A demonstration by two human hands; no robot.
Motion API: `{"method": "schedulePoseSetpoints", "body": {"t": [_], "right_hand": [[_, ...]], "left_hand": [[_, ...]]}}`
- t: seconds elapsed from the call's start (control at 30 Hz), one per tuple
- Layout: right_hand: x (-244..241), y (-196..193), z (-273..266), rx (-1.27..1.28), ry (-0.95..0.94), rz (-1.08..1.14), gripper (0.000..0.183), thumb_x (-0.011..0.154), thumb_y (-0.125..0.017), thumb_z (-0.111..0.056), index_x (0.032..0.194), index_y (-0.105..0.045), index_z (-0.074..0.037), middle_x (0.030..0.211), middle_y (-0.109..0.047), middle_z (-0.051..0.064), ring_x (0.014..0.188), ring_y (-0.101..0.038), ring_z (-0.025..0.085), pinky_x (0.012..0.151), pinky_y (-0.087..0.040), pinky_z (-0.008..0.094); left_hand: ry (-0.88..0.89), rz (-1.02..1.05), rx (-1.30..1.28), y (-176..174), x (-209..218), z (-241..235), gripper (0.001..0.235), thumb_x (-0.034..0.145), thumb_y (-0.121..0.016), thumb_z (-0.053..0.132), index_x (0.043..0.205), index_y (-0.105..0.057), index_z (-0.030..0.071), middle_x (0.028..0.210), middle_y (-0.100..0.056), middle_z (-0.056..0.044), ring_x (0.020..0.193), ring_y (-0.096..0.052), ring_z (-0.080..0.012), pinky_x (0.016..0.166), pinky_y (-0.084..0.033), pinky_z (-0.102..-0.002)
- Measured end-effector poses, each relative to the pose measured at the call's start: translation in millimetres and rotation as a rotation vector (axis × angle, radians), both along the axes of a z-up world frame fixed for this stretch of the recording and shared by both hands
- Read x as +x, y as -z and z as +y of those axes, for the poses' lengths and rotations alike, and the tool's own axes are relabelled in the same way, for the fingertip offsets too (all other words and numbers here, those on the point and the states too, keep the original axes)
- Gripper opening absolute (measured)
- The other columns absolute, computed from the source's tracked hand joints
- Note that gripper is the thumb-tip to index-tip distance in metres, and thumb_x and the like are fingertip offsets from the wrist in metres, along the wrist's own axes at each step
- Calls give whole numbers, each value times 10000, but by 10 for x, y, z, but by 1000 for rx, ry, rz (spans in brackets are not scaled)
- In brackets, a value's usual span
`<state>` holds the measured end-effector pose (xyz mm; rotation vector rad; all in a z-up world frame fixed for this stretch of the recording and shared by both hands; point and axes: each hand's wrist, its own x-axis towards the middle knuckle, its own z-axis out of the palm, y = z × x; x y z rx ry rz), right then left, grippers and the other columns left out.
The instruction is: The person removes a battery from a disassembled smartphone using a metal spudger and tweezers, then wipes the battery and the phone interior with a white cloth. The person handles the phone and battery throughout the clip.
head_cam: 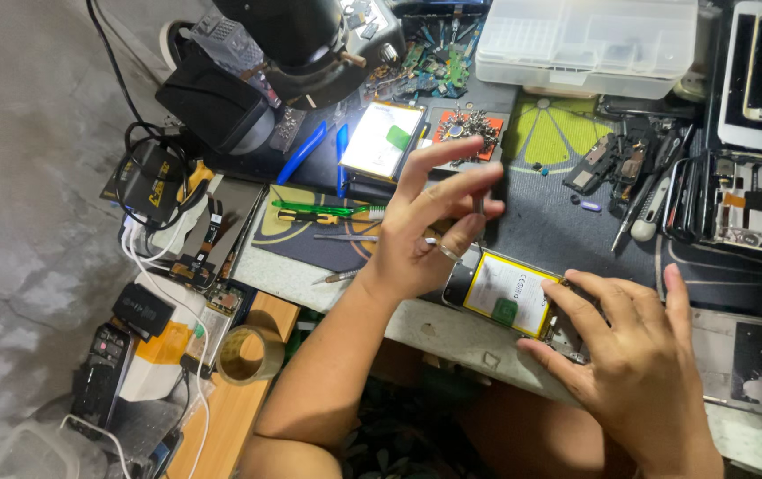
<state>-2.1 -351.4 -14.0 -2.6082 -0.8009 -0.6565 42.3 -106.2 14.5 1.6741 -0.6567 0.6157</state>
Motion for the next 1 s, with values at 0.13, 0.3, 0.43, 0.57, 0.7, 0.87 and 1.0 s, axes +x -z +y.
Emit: {"method": "schedulePoseSetpoints", "body": {"t": [0.13, 0.3, 0.43, 0.57, 0.7, 0.87, 1.0], "right_hand": [[11, -8, -3, -8, 0, -9, 615, 750, -732, -561, 1212, -690, -157, 1238, -646, 13, 1164, -590, 227, 1221, -295, 658], [7, 7, -8, -9, -1, -14, 598, 749, -728, -551, 1198, -691, -159, 1232, -648, 11, 1164, -594, 228, 1214, -293, 659], [-2, 10, -7, -2, 2, 3, 607, 751, -728, -561, 1203, -691, -157, 1231, -645, 13, 1154, -599, 217, 1217, -291, 659], [2, 20, -12, -7, 1, -5, 609, 750, -728, -569, 1199, -691, -159, 1228, -644, 8, 1148, -600, 213, 1221, -292, 659], [7, 23, -12, -9, -8, -19, 604, 763, -728, -569, 1198, -690, -152, 1229, -644, 10, 1143, -600, 214, 1224, -294, 660], [7, 46, -27, 18, -9, 5, 604, 750, -731, -549, 1196, -687, -146, 1224, -643, 11, 1145, -595, 225, 1224, -285, 654], [14, -8, -29, 5, -15, 22, 653, 706, -740, -579, 1194, -687, -150, 1223, -657, 13, 1139, -608, 231, 1218, -280, 673]], "left_hand": [[-171, -110, 161, 18, -6, -18, 411, 986, -789, -9, 1371, -661, 57, 1391, -502, -75, 939, -692, -109, 748, -580, -192], [-120, -92, 105, 33, -24, 10, 381, 980, -649, -61, 1348, -608, 27, 1420, -454, -112, 1087, -705, -156, 981, -632, -292], [-168, -139, 119, 49, 1, -23, 385, 1014, -737, -40, 1372, -656, 75, 1380, -476, -55, 1000, -692, -107, 867, -649, -219], [-172, -175, 146, 50, -17, 6, 422, 995, -716, -32, 1395, -625, 66, 1400, -457, -73, 1074, -685, -149, 935, -626, -257], [-158, -119, 115, 50, -33, 2, 373, 1020, -644, -49, 1374, -647, 69, 1493, -462, -113, 1039, -717, -146, 850, -628, -234], [-209, -214, 189, 80, -7, -10, 410, 1020, -722, -8, 1409, -608, 51, 1430, -464, -98, 1084, -714, -156, 876, -628, -244], [-157, -128, 114, 101, -13, -2, 355, 1075, -669, -32, 1417, -611, 44, 1418, -522, -121, 1058, -735, -142, 893, -671, -253]]}}
